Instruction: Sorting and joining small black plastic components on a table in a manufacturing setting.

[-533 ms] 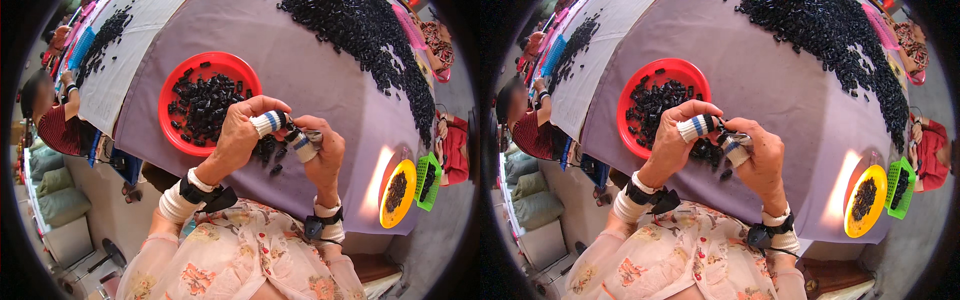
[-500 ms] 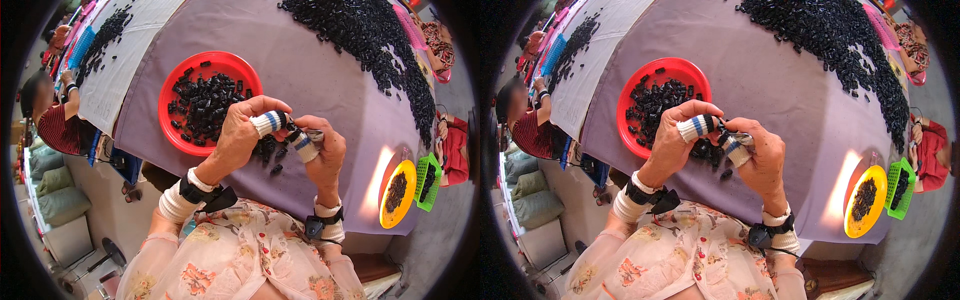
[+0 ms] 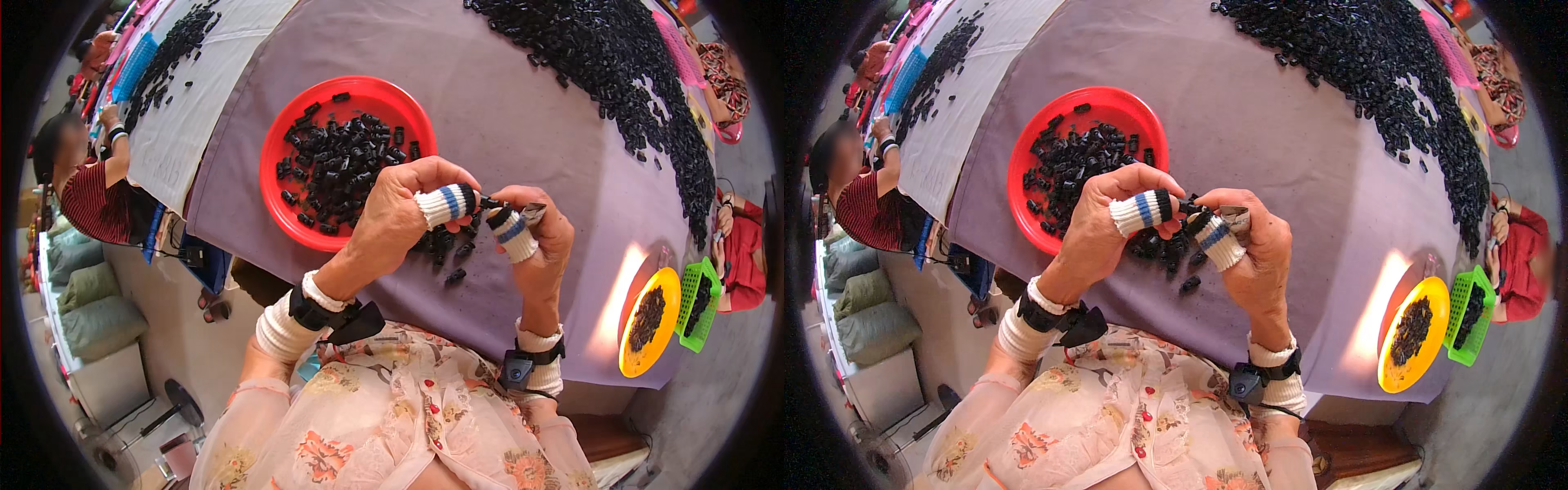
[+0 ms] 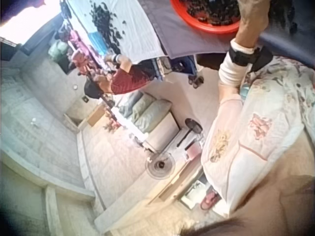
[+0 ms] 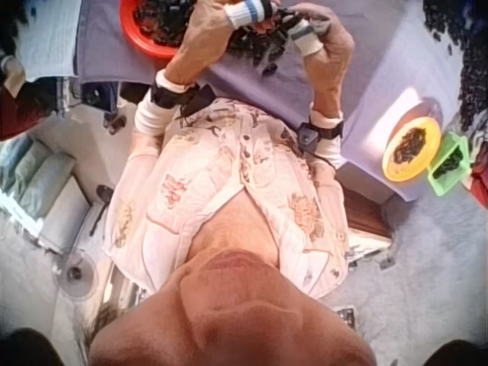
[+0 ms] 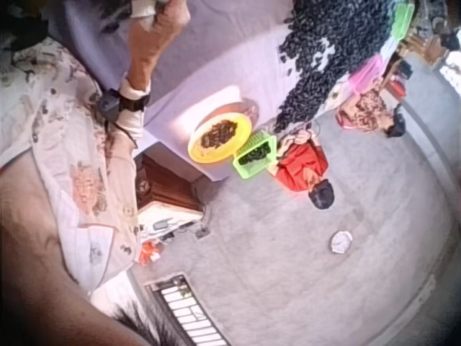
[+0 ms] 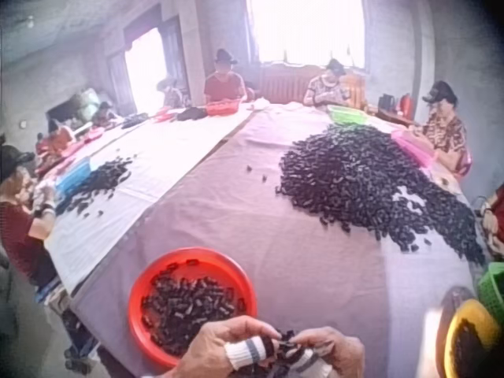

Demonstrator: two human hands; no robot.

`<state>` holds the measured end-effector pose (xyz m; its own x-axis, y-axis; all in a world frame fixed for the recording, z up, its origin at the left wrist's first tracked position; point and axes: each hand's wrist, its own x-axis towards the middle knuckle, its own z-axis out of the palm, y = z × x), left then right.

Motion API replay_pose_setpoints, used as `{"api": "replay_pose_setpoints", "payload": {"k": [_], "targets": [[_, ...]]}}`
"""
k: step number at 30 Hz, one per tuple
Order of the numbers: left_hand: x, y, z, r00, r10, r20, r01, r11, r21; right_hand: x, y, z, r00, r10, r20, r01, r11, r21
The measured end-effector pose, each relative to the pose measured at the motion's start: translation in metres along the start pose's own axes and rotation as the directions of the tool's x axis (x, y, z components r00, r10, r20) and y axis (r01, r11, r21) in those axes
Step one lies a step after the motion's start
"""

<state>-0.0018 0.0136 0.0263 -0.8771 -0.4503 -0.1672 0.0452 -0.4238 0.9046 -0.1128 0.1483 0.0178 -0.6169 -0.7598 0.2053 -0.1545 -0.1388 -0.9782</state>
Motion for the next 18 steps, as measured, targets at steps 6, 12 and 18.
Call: {"api": "replay_pose_setpoints", "payload": {"k": [6,12,18], "targets": [[0.004,0.0,-0.004,0.998,-0.068,0.008,0.068,0.997,0.041,0.005,0.001,-0.003,0.998,-0.032,0.062,0.038,0.994,-0.102],[0.005,0.005,-0.007,0.975,-0.216,0.042,0.218,0.975,-0.052,0.012,0.004,-0.008,0.987,-0.105,0.121,0.126,0.975,-0.182],[0.006,0.006,-0.009,0.972,-0.23,0.051,0.228,0.973,0.031,0.018,0.0,-0.011,0.983,0.13,0.128,-0.122,0.99,-0.073]]}}
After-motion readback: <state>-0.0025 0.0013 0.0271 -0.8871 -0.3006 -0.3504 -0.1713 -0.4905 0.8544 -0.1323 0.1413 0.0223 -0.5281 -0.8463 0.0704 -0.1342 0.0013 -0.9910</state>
